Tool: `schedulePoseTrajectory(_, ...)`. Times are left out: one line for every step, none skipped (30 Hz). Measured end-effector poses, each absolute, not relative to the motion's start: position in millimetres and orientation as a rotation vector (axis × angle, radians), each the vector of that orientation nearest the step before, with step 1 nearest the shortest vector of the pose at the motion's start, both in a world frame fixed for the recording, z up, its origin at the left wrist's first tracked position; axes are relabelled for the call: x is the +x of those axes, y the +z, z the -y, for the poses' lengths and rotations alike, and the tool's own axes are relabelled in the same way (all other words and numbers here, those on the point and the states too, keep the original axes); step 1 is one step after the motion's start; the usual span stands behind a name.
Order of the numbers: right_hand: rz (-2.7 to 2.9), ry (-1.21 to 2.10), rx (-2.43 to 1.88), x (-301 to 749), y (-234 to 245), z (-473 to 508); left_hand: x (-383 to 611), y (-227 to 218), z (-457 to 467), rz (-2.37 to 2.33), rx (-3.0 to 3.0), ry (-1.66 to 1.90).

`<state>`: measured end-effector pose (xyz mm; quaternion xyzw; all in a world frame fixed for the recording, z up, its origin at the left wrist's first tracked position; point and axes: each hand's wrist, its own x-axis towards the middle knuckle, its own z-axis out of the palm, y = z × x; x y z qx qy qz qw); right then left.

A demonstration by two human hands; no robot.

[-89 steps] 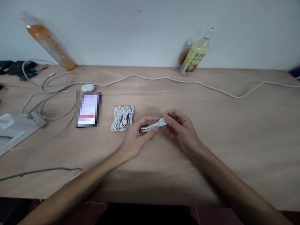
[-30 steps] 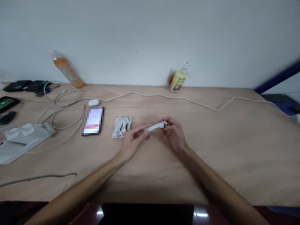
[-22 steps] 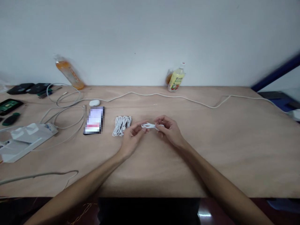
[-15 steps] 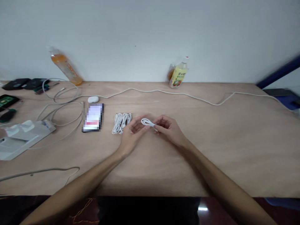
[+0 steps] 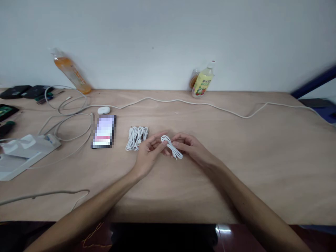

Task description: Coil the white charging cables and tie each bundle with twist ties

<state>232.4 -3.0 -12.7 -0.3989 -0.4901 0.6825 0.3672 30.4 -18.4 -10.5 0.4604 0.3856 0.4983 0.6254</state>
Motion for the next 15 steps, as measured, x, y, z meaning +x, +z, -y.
schedulePoseTrajectory(1.293, 1.71, -1.038, 231, -12, 4, 31, -10, 19, -0.899, 1.053, 1.142)
schedulePoseTrajectory(1.319, 1.671, -1.045, 230, -12, 5, 31, -10, 19, -0.913, 1.048, 1.141)
schedulePoseTrajectory(1.336, 1.641, -1.046, 228, -11, 6, 31, -10, 18, -0.928, 1.043, 1.143)
schedulePoseTrajectory(1.348, 1.617, -1.043, 226, -11, 7, 31, -11, 18, -0.944, 1.038, 1.148)
schedulePoseTrajectory(1.357, 1.597, -1.041, 225, -10, 8, 31, -11, 18, -0.959, 1.035, 1.152)
schedulePoseTrajectory(1.367, 1.585, -1.039, 224, -9, 9, 31, -12, 17, -0.972, 1.037, 1.151)
schedulePoseTrajectory(1.377, 1.575, -1.041, 223, -8, 9, 31, -13, 17, -0.983, 1.042, 1.146)
schedulePoseTrajectory(1.391, 1.564, -1.048, 223, -7, 9, 31, -14, 17, -0.989, 1.055, 1.135)
schedulePoseTrajectory(1.408, 1.55, -1.062, 224, -6, 9, 31, -15, 16, -0.99, 1.072, 1.121)
schedulePoseTrajectory(1.426, 1.527, -1.083, 226, -5, 8, 31, -16, 16, -0.986, 1.092, 1.107)
schedulePoseTrajectory(1.441, 1.495, -1.113, 229, -4, 7, 31, -17, 16, -0.979, 1.112, 1.095)
schedulePoseTrajectory(1.452, 1.454, -1.153, 232, -4, 5, 31, -18, 17, -0.97, 1.131, 1.084)
schedulePoseTrajectory(1.442, 1.398, -1.198, 235, -3, 3, 30, -19, 18, -0.961, 1.148, 1.075)
schedulePoseTrajectory(1.418, 1.34, -1.251, 239, -2, 1, 30, -20, 19, -0.955, 1.164, 1.065)
schedulePoseTrajectory(1.378, 1.273, -1.306, 243, -2, -1, 29, -21, 20, -0.951, 1.18, 1.055)
